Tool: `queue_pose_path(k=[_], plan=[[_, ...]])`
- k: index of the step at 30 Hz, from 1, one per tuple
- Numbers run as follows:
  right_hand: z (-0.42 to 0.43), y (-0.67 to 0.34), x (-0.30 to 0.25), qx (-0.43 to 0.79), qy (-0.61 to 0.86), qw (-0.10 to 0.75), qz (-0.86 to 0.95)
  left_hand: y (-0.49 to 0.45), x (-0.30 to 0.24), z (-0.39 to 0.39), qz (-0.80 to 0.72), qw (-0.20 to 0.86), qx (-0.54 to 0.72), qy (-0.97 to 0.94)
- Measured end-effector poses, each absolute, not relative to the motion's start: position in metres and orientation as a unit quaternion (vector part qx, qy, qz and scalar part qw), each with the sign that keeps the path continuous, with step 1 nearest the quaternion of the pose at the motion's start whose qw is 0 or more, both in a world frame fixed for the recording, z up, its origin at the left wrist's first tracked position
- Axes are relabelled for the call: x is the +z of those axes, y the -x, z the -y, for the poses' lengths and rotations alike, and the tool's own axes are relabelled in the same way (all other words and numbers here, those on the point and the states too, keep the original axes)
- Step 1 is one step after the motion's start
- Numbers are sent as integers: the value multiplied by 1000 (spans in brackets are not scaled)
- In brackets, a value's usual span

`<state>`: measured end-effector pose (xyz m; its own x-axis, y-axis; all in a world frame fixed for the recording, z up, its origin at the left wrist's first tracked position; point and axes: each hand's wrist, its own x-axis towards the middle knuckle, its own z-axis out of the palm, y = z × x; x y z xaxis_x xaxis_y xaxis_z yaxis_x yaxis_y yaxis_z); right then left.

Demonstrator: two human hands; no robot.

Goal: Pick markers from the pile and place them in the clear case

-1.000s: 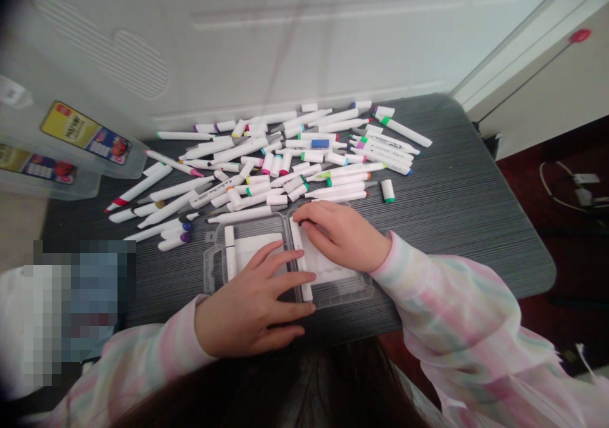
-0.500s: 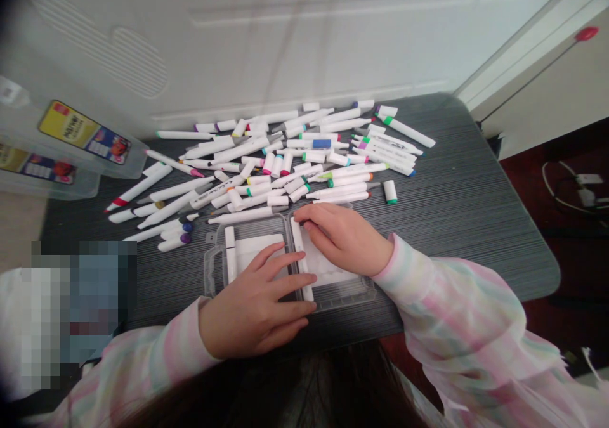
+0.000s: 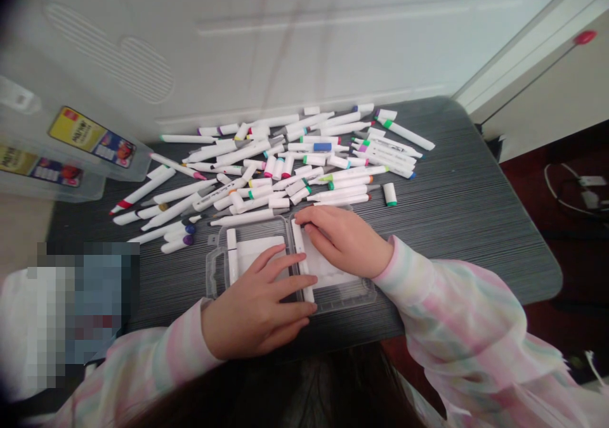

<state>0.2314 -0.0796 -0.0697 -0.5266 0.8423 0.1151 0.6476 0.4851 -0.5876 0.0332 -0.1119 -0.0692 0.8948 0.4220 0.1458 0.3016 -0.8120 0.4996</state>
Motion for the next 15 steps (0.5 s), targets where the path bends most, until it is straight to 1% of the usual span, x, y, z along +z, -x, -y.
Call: queue_pose_path(k=[15], plan=[[81,-229,-69,257,451,216,827,-31,-69,113,-193,252,115,-941]])
